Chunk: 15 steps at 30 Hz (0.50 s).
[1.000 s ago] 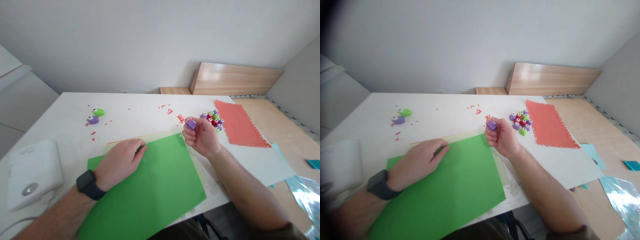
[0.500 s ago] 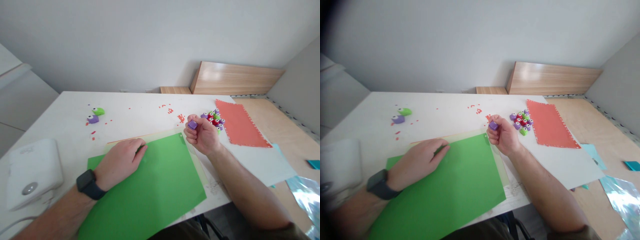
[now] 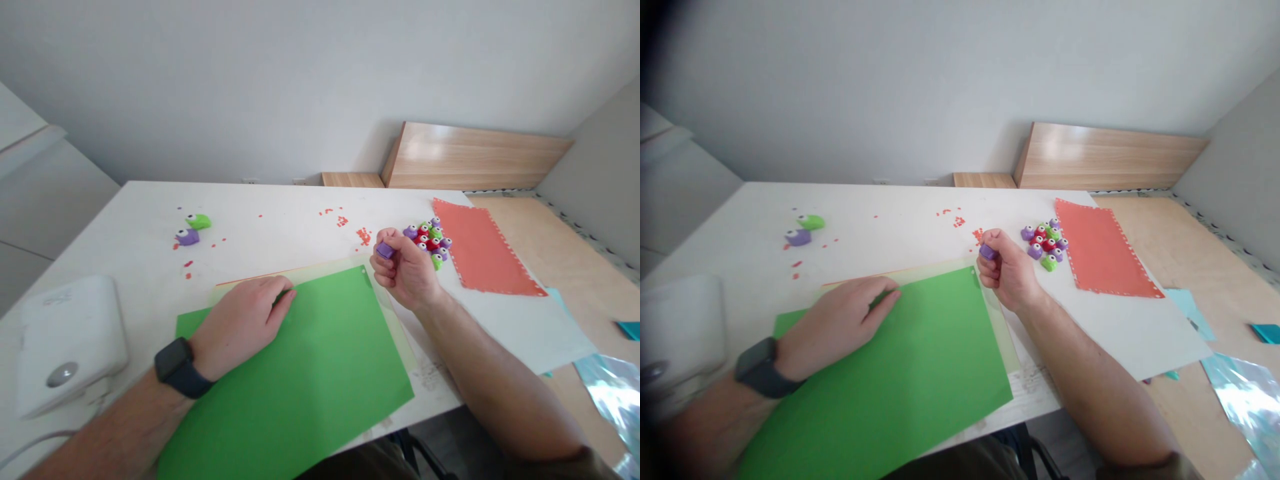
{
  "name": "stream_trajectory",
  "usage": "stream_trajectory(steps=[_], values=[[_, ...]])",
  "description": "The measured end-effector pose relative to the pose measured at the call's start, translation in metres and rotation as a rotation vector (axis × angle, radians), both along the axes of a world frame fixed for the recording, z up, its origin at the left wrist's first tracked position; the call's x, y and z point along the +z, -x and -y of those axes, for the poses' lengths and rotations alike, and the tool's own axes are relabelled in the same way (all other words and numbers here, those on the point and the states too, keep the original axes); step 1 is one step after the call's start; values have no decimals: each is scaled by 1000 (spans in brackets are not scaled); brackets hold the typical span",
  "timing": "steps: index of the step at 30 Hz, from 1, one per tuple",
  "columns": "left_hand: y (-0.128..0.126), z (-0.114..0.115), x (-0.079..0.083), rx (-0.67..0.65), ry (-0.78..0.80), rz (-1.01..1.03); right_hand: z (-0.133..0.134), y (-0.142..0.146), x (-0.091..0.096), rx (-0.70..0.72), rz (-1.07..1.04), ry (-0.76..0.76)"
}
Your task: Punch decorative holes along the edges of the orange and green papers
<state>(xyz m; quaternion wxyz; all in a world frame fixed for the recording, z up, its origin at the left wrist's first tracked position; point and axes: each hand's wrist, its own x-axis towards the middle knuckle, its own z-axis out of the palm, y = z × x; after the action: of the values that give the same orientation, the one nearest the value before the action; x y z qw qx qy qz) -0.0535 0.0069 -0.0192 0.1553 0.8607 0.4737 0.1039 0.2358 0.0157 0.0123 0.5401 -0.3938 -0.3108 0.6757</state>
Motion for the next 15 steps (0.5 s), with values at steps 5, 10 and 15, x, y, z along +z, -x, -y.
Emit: stream_trajectory(steps=[5, 10, 15], values=[[-1, -1, -1, 0, -2, -7, -2, -1, -2, 24, -24, 34], [-1, 0, 1, -1, -3, -12, -4, 0, -2, 44, -34, 50], [-2, 0, 1, 3, 0, -14, -3, 1, 0, 53, -45, 68]])
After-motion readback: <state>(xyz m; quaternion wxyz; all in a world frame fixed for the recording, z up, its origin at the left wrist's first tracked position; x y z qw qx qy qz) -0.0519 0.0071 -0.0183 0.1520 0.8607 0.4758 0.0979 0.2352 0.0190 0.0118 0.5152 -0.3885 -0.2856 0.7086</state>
